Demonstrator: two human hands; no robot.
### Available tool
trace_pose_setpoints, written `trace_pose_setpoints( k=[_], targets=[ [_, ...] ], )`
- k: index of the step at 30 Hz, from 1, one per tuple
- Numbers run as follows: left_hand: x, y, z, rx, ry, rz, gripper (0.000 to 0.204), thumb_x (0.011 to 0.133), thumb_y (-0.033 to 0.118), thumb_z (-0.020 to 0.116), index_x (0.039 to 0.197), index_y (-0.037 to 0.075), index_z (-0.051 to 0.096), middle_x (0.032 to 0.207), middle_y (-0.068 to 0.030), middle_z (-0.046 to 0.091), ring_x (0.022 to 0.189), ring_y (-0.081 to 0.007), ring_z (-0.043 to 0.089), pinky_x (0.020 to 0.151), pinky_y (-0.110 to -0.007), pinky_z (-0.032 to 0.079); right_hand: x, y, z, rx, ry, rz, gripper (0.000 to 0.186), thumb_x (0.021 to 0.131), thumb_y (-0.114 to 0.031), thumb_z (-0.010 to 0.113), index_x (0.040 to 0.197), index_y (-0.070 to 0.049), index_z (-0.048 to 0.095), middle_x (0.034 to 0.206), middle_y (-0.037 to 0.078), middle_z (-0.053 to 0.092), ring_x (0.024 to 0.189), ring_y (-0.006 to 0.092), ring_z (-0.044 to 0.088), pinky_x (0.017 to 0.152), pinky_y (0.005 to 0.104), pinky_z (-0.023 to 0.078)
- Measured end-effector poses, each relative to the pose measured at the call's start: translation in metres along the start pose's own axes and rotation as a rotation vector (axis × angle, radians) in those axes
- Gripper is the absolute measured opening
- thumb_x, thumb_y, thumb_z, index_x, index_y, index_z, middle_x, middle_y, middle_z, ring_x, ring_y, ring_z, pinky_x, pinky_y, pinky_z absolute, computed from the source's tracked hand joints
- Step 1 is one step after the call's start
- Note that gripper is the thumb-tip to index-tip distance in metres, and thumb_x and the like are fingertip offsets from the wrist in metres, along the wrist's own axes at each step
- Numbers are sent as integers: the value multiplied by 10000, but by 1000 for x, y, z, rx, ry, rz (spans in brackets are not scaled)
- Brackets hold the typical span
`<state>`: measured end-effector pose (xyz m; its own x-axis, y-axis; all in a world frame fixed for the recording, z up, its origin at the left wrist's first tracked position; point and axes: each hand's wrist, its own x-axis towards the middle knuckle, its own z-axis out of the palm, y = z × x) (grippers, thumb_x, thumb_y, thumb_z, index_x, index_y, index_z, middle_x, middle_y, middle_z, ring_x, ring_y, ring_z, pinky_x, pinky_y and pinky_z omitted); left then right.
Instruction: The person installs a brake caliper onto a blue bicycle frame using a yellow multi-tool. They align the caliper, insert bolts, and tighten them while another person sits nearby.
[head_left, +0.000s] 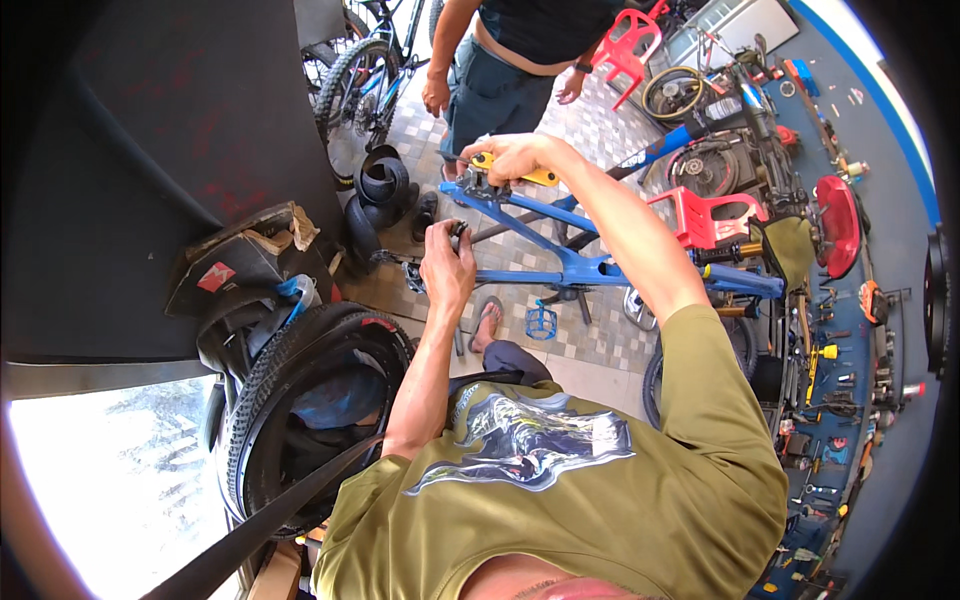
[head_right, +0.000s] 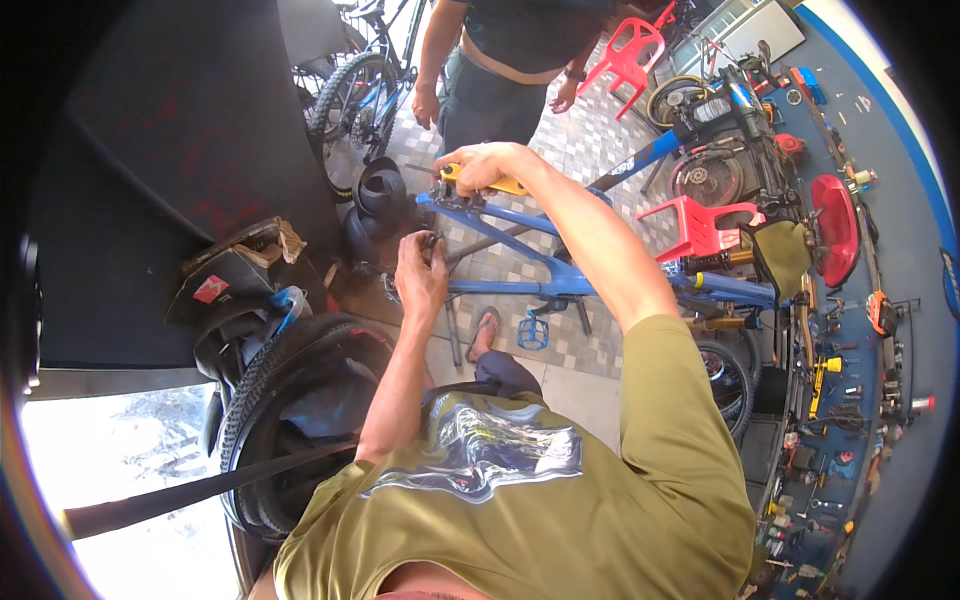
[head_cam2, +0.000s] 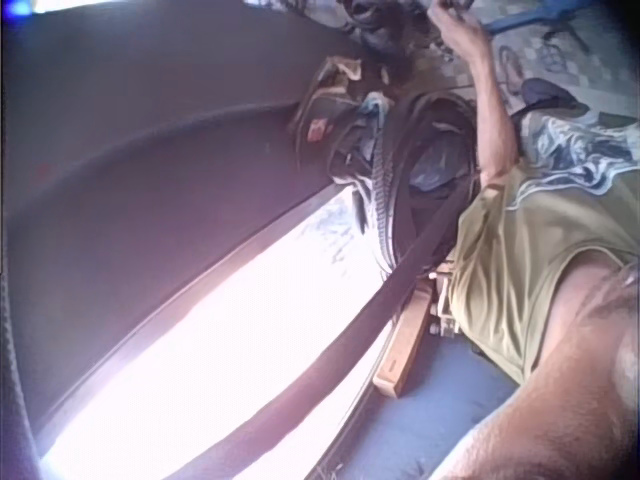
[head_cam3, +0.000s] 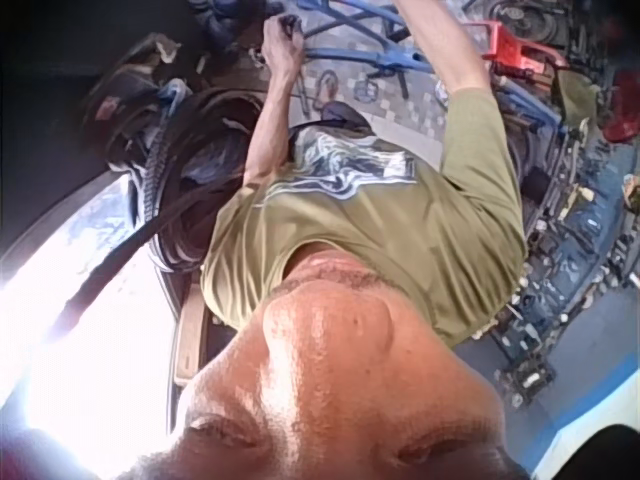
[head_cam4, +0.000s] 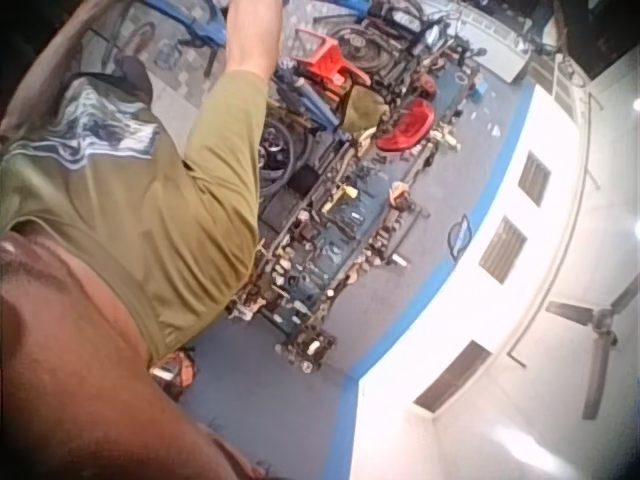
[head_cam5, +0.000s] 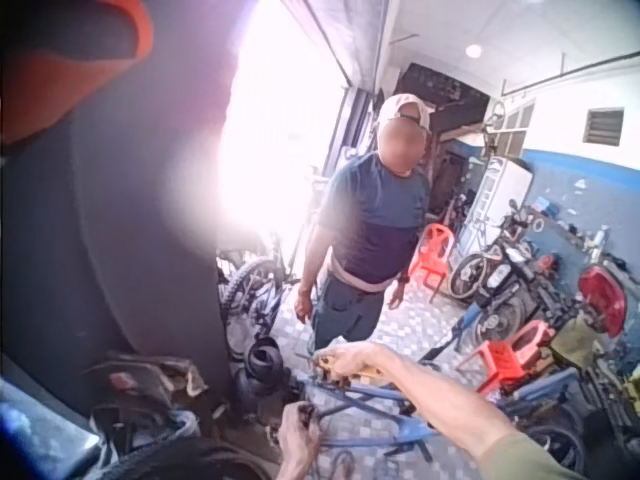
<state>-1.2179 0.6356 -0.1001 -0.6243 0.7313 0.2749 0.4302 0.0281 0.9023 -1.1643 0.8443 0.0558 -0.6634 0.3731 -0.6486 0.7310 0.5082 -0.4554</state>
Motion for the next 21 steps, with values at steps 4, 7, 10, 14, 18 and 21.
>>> trace_pose_setpoints(
  k=[4, 7, 10, 14, 18, 21],
  targets=[
    [-2, 5, -2, -61, -75, -85, 243, 956, 158, 682, 1145, 26, 602, 1075, -168, 644, 910, -374, 665, 781, -463, 526, -9, 8, 10, -141, 184, -46, 572, 747, -77, 624, 1309, -184, 627, 1024, 139, 678, 777, 255, 671, 707, 377, 553],
    [4, -11, -2, -100, 10, -30, 224, 942, 115, 696, 1126, 15, 618, 1055, -163, 643, 869, -331, 667, 777, -426, 531, -30, 1, 46, -376, 677, -171, 417, 800, -129, 647, 1216, -110, 645, 1112, 199, 696, 1086, 396, 660, 927, 482, 523],
    [4, -2, -3, -182, -51, -144, 208, 937, 100, 714, 1105, 6, 635, 1021, -147, 658, 857, -270, 675, 782, -378, 537, -81, 10, 71, -216, 880, -171, 355, 830, -151, 660, 1182, -105, 642, 1084, 177, 707, 1034, 413, 667, 897, 484, 537],
    [5, 1, -3, -203, -54, -139, 202, 953, 112, 723, 1112, 14, 644, 954, -80, 675, 777, -158, 631, 725, -321, 518, -167, 53, 127, 43, 1049, -65, 324, 855, -161, 682, 1164, -84, 622, 1042, 198, 715, 969, 438, 675, 808, 487, 552],
    [-3, 12, 1, -402, -58, -158, 194, 982, 127, 713, 1133, 40, 626, 805, 20, 604, 619, -47, 456, 542, -229, 388, -257, 126, 245, 235, 1182, 256, 324, 861, -199, 665, 1166, -97, 618, 1013, 198, 726, 965, 436, 683, 813, 497, 555],
    [-48, 73, 17, -508, -213, -156, 198, 990, 134, 707, 1147, 61, 611, 749, 31, 585, 577, -33, 461, 507, -209, 359, -326, 175, 361, 390, 1068, 632, 360, 863, -234, 662, 1192, -103, 600, 1028, 199, 732, 980, 431, 688, 831, 502, 551]
  ],
)
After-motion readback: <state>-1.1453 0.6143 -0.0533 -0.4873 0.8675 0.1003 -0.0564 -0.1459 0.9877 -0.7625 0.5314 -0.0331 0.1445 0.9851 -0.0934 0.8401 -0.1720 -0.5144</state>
